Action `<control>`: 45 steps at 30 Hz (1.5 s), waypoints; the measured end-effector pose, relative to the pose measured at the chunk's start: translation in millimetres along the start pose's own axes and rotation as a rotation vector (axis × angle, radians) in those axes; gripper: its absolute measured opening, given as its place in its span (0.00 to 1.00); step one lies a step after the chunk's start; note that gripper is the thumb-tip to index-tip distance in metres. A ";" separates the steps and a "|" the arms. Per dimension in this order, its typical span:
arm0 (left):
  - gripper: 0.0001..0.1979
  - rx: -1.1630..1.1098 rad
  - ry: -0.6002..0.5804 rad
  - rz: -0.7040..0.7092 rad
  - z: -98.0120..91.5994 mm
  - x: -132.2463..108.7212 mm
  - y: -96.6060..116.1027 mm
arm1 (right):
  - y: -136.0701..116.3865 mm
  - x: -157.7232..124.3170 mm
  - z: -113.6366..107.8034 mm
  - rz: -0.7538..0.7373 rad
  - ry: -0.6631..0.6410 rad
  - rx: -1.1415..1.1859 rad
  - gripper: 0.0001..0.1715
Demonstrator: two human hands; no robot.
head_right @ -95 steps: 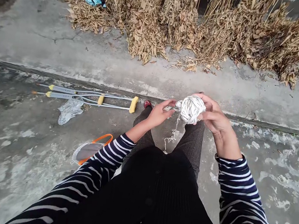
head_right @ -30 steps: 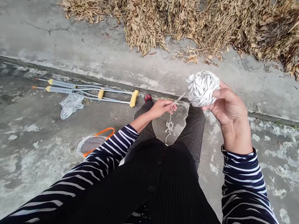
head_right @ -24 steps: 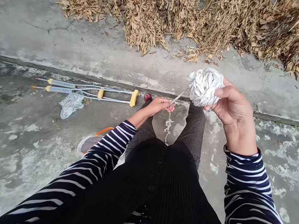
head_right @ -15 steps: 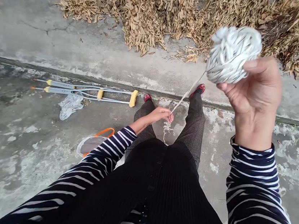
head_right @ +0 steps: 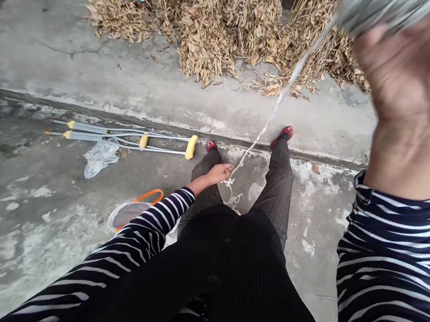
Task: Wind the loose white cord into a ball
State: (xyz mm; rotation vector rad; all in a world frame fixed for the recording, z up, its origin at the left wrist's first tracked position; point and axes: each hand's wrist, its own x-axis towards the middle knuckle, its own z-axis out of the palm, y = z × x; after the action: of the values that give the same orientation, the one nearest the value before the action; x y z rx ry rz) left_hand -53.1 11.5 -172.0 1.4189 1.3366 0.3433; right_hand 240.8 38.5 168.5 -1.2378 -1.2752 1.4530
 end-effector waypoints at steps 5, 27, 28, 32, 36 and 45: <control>0.24 -0.135 0.159 0.326 -17.8 14.4 76.2 | 32.2 -1.8 35.0 0.002 -0.045 0.084 0.28; 0.09 -0.051 -0.241 0.373 -27.4 -83.2 123.7 | 172.3 31.0 29.7 -0.185 0.326 -0.408 0.36; 0.09 -0.077 -0.253 0.389 -35.8 -84.0 132.2 | 181.0 29.3 29.3 -0.194 0.292 -0.488 0.37; 0.11 -0.306 -0.299 0.412 -57.3 -69.3 154.4 | 203.5 16.6 36.1 -0.276 0.128 -0.661 0.37; 0.15 -0.449 -0.266 0.331 -60.3 -43.9 151.5 | 204.0 3.7 46.9 -0.253 -0.010 -0.710 0.37; 0.21 -0.255 -0.317 0.281 -58.2 -17.2 125.2 | 195.9 -22.9 45.5 0.144 -0.355 -0.007 0.37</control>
State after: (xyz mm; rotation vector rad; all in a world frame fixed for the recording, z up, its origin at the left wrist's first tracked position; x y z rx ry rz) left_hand -40.0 56.0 -40.8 1.3776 0.8084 0.4365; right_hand 204.9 -21.3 -21.4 -1.1273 -1.4462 1.8342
